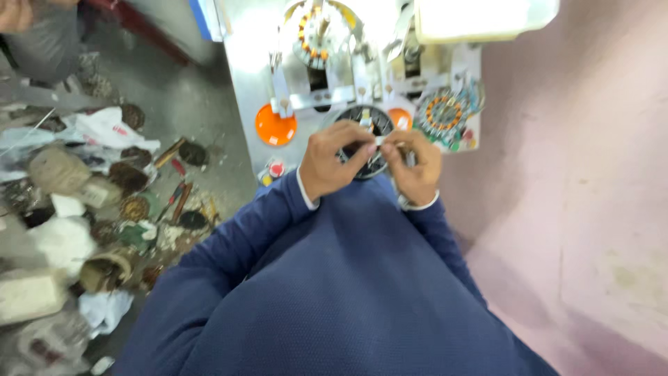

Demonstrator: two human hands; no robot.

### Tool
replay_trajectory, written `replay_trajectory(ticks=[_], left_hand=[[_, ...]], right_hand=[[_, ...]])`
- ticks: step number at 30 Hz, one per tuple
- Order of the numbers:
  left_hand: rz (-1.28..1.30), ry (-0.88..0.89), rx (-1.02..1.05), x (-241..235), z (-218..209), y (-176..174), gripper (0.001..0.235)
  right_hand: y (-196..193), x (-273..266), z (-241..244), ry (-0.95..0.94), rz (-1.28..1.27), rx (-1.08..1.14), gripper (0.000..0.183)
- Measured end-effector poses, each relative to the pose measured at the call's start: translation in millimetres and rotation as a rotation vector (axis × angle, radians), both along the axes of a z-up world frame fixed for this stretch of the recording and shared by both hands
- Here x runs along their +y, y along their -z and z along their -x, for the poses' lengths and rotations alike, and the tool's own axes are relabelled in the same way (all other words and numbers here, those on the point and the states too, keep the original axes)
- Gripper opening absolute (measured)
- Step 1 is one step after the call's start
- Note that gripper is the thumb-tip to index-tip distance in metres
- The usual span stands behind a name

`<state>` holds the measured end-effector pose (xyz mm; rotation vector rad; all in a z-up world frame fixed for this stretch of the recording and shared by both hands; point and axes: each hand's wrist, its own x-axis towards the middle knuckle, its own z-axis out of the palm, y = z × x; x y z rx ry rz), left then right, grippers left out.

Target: The person assembles a stator by hand, inserting small components into the slots and wrapping them with tape before removing the completed unit from the machine.

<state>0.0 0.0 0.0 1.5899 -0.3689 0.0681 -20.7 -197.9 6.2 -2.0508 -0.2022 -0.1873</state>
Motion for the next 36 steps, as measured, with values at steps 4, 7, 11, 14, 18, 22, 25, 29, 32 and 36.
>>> replay_trajectory(ticks=[4,7,11,14,18,22,25,29,32,36], left_hand=[[0.025,-0.003,-0.100,-2,0,2,0.009],[0.043,-0.028,-0.168,-3,2,7,0.010],[0.033,-0.069,-0.166,-6,6,9,0.010],[-0.025,-0.095,-0.176,-5,5,-3,0.008],[-0.139,-0.065,-0.124,-4,1,-15,0.007],[-0.192,-0.065,-0.239,-9,-5,-7,0.011],[-0.256,-0.071,-0.216,-15,0,17,0.013],[-0.247,-0.043,-0.186,-16,-1,17,0.019],[-0.291,-0.047,-0.147,-15,-5,21,0.056],[-0.297,0.064,-0.073,-15,-15,37,0.114]], right_hand=[[0,0,-4,-0.091,-0.059,-0.027,0.009],[2,2,-4,-0.140,-0.138,-0.003,0.007],[7,9,2,-0.126,-0.194,0.048,0.008],[1,17,0,-0.054,-0.180,0.093,0.009],[-14,27,-4,0.086,-0.125,0.175,0.017],[-23,17,-18,-0.013,-0.082,0.007,0.016],[-12,3,-14,-0.061,-0.117,0.110,0.013],[-24,1,-12,-0.009,-0.072,0.063,0.019],[-22,-1,-13,0.056,-0.044,0.118,0.023],[-8,-8,-17,0.065,0.048,0.114,0.023]])
